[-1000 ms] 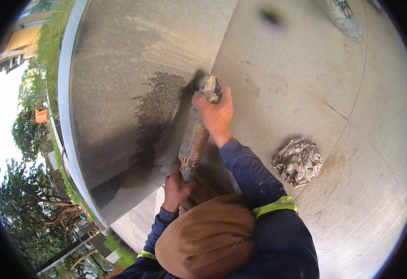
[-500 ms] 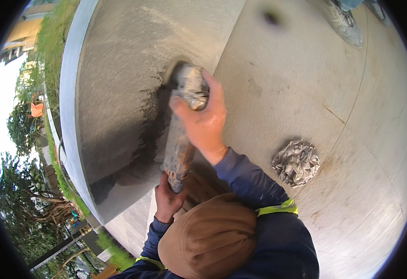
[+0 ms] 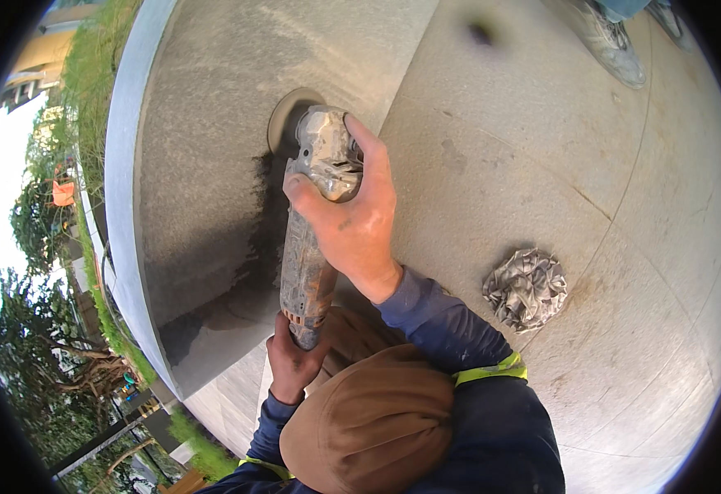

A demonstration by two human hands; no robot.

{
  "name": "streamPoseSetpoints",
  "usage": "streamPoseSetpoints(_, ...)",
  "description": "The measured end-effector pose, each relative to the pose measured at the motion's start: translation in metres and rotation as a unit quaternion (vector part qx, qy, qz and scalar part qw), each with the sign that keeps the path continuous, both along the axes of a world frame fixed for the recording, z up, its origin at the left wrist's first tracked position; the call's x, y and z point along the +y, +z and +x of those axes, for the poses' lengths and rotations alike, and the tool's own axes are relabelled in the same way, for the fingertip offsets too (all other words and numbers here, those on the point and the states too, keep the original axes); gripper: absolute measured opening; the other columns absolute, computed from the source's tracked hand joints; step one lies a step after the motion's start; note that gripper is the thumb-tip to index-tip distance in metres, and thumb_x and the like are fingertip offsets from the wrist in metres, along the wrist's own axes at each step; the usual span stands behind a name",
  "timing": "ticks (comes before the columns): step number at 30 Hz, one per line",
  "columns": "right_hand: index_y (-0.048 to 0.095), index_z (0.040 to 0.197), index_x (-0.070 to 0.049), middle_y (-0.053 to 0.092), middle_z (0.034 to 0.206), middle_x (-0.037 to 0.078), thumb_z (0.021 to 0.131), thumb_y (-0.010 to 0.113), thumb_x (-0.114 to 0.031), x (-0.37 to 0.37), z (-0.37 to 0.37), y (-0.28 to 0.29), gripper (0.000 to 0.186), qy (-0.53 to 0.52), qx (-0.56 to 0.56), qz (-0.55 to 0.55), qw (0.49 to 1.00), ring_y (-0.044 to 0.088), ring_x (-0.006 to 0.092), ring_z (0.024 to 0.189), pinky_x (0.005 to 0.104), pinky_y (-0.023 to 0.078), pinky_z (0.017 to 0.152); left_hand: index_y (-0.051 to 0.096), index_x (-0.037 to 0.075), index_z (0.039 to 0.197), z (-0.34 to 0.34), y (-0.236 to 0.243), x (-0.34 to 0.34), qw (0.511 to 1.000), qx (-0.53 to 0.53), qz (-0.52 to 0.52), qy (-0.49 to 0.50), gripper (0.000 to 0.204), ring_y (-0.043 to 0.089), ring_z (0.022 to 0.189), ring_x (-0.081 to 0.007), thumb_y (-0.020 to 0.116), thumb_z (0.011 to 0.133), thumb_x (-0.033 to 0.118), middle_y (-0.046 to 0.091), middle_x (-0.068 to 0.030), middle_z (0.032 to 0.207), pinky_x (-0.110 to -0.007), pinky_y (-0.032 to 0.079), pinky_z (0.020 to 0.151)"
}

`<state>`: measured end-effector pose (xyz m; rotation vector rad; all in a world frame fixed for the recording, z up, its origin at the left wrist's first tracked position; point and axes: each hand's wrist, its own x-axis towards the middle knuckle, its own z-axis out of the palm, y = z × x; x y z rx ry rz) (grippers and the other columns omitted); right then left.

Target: The person uses an angle grinder to smooth the edge of a concrete planter. They hold the tool with both hands and move it along the curved edge, creating dust as they work.

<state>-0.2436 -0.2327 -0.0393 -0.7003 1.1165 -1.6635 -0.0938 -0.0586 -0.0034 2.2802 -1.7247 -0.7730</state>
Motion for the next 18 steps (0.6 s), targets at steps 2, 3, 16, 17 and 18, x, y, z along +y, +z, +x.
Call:
streamPoseSetpoints(2,0.044,0.134,0.009,0.063,0.108,0.016,0.078,0.078,-0.015,0.000,-0.001,-0.009,0.069,0.002,0.024,0.022,0.999,0.062,0.0187,0.095,0.0319,0.052,0.085,0.047,0.005,0.132,0.001,-0.005,0.000,1.000,-0.005,0.016,0.003,0.070,0.068,0.079,-0.0436,0.073,0.069,0.016,0.070,-0.0223,0.090,-0.047,0.056,0.067)
streamPoseSetpoints(3,0.044,0.134,0.009,0.063,0.108,0.016,0.078,0.078,-0.015,0.001,0.000,-0.019,0.069,0.003,0.026,0.042,0.999,0.062,0.0186,0.095,0.0320,0.052,0.085,0.048,0.005,0.133,0.002,-0.009,0.001,1.000,-0.007,0.024,0.004,0.070,0.068,0.080,-0.0439,0.073,0.069,0.016,0.069,-0.0227,0.090,-0.047,0.055,0.068)
streamPoseSetpoints(16,0.045,0.134,0.007,0.063,0.108,0.015,0.077,0.078,-0.018,0.001,-0.002,-0.008,0.070,0.000,0.024,0.039,0.999,0.061,0.0195,0.096,0.0331,0.051,0.087,0.050,0.004,0.129,0.002,-0.011,0.001,1.000,-0.007,0.002,0.014,0.068,0.069,0.079,-0.0425,0.075,0.066,0.016,0.070,-0.0218,0.089,-0.045,0.056,0.068)
streamPoseSetpoints(17,0.044,0.135,0.006,0.062,0.111,0.015,0.078,0.078,-0.018,0.001,-0.001,0.001,0.071,0.013,-0.006,0.028,1.000,0.060,0.0189,0.098,0.0330,0.049,0.089,0.053,0.004,0.123,0.000,-0.005,-0.001,1.000,0.000,-0.011,0.025,0.062,0.069,0.081,-0.0420,0.075,0.067,0.015,0.070,-0.0217,0.089,-0.044,0.056,0.069)
streamPoseSetpoints(18,0.043,0.137,0.005,0.060,0.114,0.014,0.079,0.077,-0.019,0.001,0.000,0.004,0.071,0.026,-0.035,0.018,0.999,0.058,0.0183,0.101,0.0328,0.048,0.091,0.055,0.003,0.117,-0.001,-0.001,-0.003,0.999,0.007,-0.023,0.036,0.056,0.069,0.083,-0.0416,0.075,0.067,0.014,0.070,-0.0216,0.089,-0.043,0.056,0.069)
